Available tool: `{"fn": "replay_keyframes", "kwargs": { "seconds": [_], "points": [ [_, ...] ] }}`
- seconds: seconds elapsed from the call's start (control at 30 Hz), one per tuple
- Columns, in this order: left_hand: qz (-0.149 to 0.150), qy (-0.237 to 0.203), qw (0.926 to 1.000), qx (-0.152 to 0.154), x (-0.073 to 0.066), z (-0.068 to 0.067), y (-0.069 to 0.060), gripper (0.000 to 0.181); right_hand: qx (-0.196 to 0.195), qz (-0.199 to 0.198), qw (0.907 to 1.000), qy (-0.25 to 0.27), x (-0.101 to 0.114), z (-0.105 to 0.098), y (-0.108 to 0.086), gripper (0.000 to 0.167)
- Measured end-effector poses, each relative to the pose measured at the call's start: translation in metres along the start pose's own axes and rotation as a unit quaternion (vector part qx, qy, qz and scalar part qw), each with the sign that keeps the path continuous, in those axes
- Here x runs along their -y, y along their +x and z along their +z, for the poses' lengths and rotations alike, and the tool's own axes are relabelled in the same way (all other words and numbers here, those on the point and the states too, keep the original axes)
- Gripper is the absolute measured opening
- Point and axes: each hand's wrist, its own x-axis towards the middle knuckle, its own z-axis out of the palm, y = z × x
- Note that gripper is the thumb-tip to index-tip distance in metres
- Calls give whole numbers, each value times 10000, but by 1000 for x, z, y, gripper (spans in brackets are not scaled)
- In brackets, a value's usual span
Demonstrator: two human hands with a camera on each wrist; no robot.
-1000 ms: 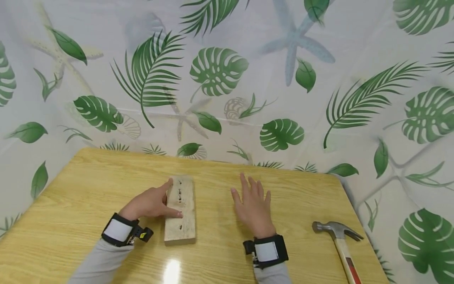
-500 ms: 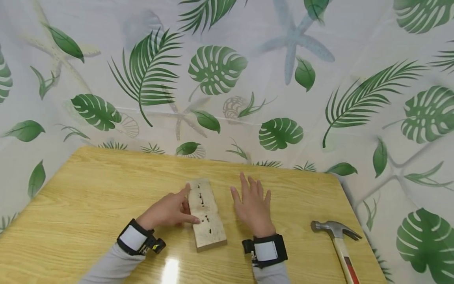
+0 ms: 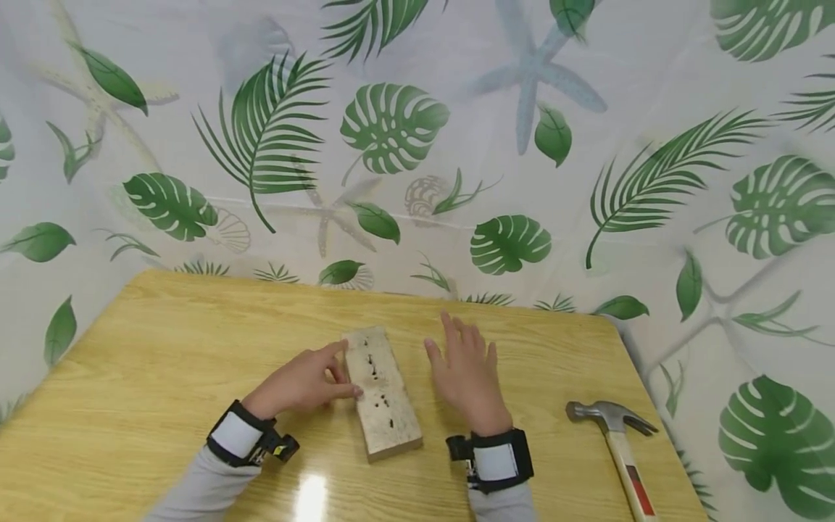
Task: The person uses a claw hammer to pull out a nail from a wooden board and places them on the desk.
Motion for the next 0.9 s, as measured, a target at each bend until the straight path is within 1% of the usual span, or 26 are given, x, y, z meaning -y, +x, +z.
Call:
{"fn": "replay_keyframes", "kwargs": {
  "seconds": [0.07, 0.13, 0.2, 0.3, 0.37, 0.47, 0.6, 0.67, 0.73, 0.83, 0.87, 0.9],
  "points": [
    [-72, 125, 9997, -186, 1, -5, -1, 79, -171, -76, 9998, -7, -1, -7, -3, 59],
    [-160, 269, 9990, -325, 1, -8, -1, 67, -305, -65, 9995, -11, -3, -13, -8, 58],
    [-235, 386, 9982, -391, 2, -11, -2, 60, -296, 22, 9996, 9, -4, -18, -17, 57],
    [-341, 489, 9973, -436, 5, -16, -2, 57, -196, 138, 9997, -90, -9, -22, -34, 57],
    [-379, 556, 9967, -457, 7, -19, -2, 57, -113, 223, 9993, -280, -18, -22, -47, 58],
    [-412, 635, 9960, -471, 10, -24, -3, 58, -204, 293, 9975, -604, -36, -26, -69, 61],
    [-472, 691, 9952, -499, 11, -31, -4, 58, -285, 537, 9940, -905, -66, -37, -99, 67],
    [-479, 689, 9954, -473, 12, -33, -4, 57, -129, 805, 9917, -990, -82, -44, -111, 71],
    [-475, 678, 9957, -426, 12, -34, -4, 57, 196, 1205, 9874, -1006, -101, -52, -122, 77],
    [-454, 687, 9959, -368, 12, -35, -4, 56, 798, 1899, 9743, -909, -133, -61, -136, 86],
    [-449, 686, 9960, -360, 12, -35, -4, 56, 974, 2061, 9699, -851, -144, -64, -141, 89],
    [-441, 688, 9960, -359, 11, -34, -5, 56, 1068, 2197, 9666, -773, -153, -67, -147, 91]
  ]
}}
